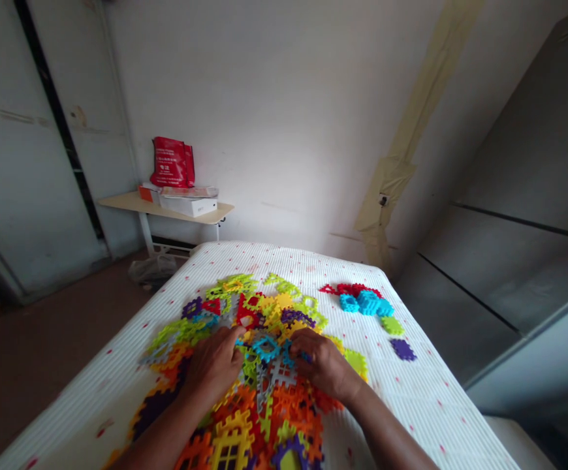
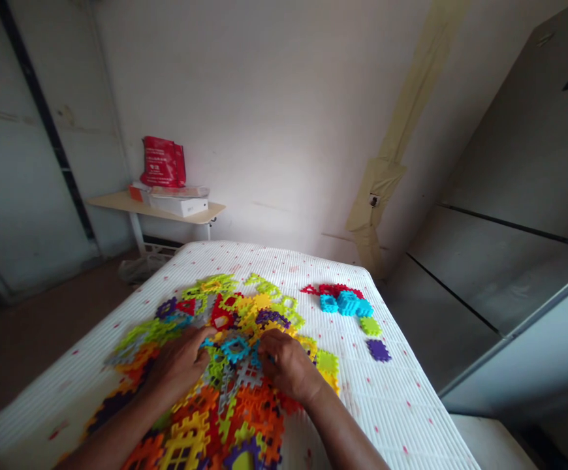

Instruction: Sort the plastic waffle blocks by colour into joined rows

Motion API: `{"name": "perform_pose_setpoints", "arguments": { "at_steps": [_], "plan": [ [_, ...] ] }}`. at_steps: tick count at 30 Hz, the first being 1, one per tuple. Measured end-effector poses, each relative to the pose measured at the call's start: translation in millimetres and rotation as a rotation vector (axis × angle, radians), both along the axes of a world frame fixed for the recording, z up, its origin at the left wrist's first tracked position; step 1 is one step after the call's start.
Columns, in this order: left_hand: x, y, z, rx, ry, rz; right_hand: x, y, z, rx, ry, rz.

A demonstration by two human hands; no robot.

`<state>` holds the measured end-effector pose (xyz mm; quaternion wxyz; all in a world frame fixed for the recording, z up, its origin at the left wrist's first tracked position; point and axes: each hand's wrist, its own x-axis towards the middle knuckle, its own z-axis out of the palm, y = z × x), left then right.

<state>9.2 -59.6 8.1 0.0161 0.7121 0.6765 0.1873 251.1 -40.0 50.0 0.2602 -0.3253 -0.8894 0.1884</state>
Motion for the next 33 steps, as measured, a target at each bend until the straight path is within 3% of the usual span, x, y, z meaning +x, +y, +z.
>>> {"name": "perform_pose_setpoints", "arguments": {
  "at_steps": [5, 11, 18, 23, 27, 33],
  "plan": [
    [-0.9, -0.5, 1.3, 0.096, -0.048, -0.038, 10.1, 5.5, -1.7, 0.027, -0.065, -0.138],
    [-4.2, 2.3, -0.5, 0.227, -0.117, -0.095, 12.5, 7.9, -4.4, 0.006, -0.226, -0.112],
    [-7.1, 4.4, -2.6, 0.308, -0.154, -0.156, 15.9, 9.7, 1.6, 0.011, -0.181, -0.149],
    [-8.9, 8.4, -8.5, 0.299, -0.084, -0.165, 52.2, 28.4, 5.2, 0.022, -0.074, -0.315],
    [-9.9, 8.9, -8.7, 0.301, -0.067, -0.181, 89.7, 47.1, -6.6, -0.075, -0.058, -0.494],
    [-9.9, 3.2, -5.2, 0.436, -0.167, -0.176, 121.2, 57.7, -23.3, -0.199, -0.02, -0.524]
  ]
}}
